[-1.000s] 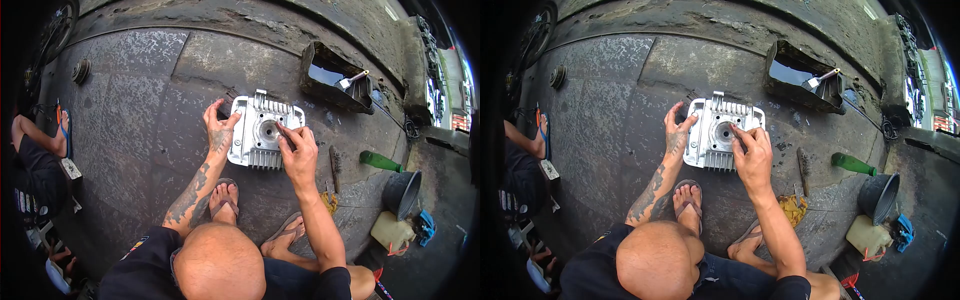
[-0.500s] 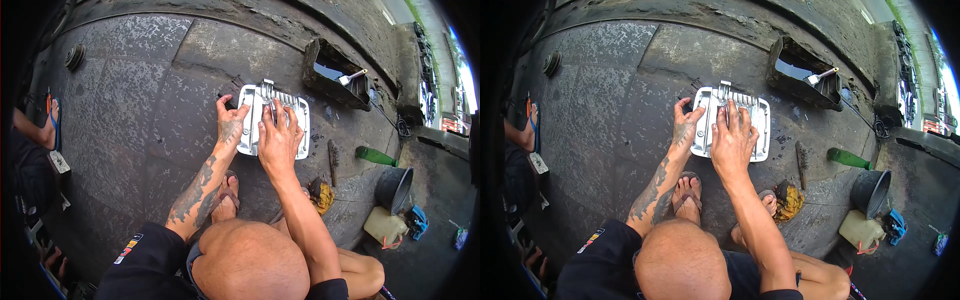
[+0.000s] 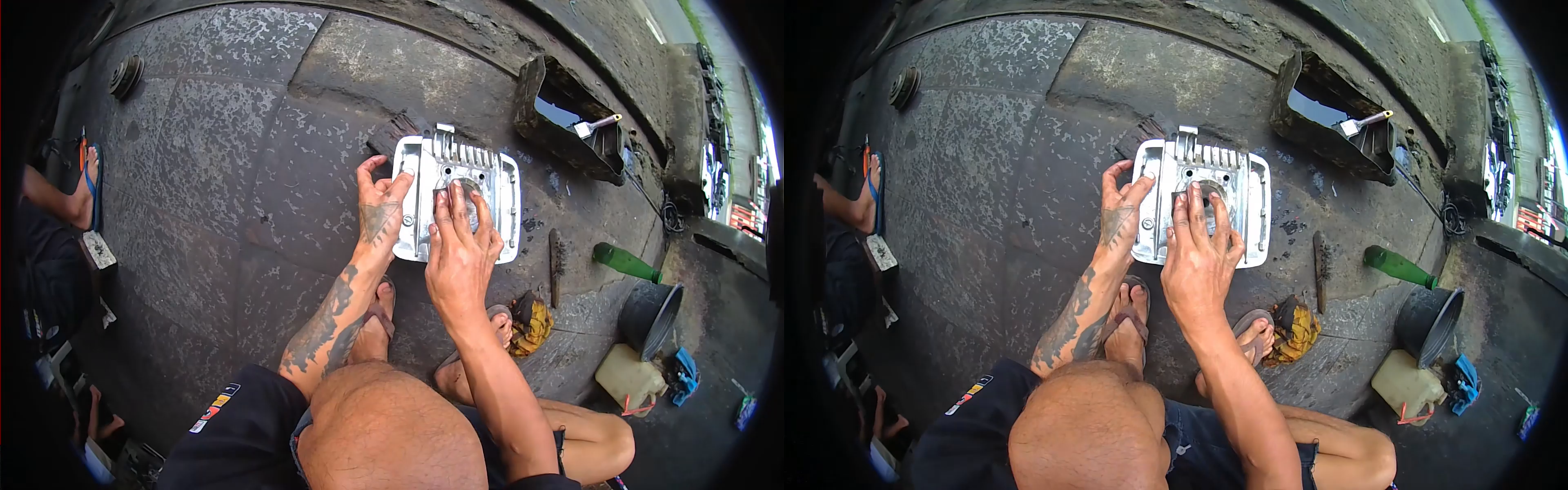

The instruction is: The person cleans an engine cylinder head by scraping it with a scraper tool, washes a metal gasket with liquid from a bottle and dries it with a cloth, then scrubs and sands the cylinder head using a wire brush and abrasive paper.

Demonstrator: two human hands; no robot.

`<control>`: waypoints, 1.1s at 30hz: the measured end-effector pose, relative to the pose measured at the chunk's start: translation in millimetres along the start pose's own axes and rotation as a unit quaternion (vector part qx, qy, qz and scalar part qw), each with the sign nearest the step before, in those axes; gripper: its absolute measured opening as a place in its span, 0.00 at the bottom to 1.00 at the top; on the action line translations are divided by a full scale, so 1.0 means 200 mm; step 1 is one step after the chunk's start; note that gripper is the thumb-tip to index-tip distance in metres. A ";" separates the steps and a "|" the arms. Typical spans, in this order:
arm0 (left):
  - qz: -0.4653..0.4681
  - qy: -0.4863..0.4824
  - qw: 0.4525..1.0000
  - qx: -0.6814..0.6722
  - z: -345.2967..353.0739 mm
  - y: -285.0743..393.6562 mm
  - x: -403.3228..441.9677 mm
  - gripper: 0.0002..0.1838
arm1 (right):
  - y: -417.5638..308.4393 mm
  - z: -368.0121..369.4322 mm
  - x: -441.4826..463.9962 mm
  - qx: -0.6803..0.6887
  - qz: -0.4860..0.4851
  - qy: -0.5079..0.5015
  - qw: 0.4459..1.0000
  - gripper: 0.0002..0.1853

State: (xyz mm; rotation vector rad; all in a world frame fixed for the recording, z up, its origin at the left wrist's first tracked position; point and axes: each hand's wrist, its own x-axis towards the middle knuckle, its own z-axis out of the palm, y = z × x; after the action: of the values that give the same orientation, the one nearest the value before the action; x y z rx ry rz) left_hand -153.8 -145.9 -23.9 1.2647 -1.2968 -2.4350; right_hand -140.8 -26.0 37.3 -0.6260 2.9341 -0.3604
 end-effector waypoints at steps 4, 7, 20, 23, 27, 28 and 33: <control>0.019 0.008 1.000 0.006 0.00 -0.08 0.00 0.28 | 0.01 0.00 0.08 -0.004 0.001 0.006 1.000 0.23; 0.016 0.009 1.000 -0.009 0.02 -0.06 0.00 0.28 | 0.03 -0.04 -0.05 0.005 -0.011 -0.006 1.000 0.22; 0.016 -0.033 0.999 0.017 -0.03 -0.09 0.01 0.31 | 0.06 -0.02 0.05 -0.016 -0.040 0.005 0.999 0.21; 0.007 -0.035 0.999 0.000 -0.02 -0.08 -0.01 0.30 | 0.08 -0.03 0.01 -0.009 -0.036 0.000 0.999 0.21; 0.022 -0.032 0.999 0.009 -0.04 -0.12 0.02 0.30 | 0.06 -0.02 -0.06 -0.021 -0.041 -0.014 0.999 0.22; 0.014 -0.030 0.999 -0.005 -0.03 -0.11 0.01 0.30 | 0.06 0.00 0.00 -0.022 -0.040 -0.002 0.999 0.23; 0.014 -0.028 1.000 -0.005 -0.03 -0.11 0.02 0.30 | 0.03 0.04 0.08 -0.034 -0.020 0.020 0.999 0.24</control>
State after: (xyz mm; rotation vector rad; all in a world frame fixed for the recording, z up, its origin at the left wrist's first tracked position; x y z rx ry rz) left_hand -145.2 -137.8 -44.4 1.1764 -1.3051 -2.4712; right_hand -156.6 -29.2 27.0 -0.6949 2.9868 -0.2808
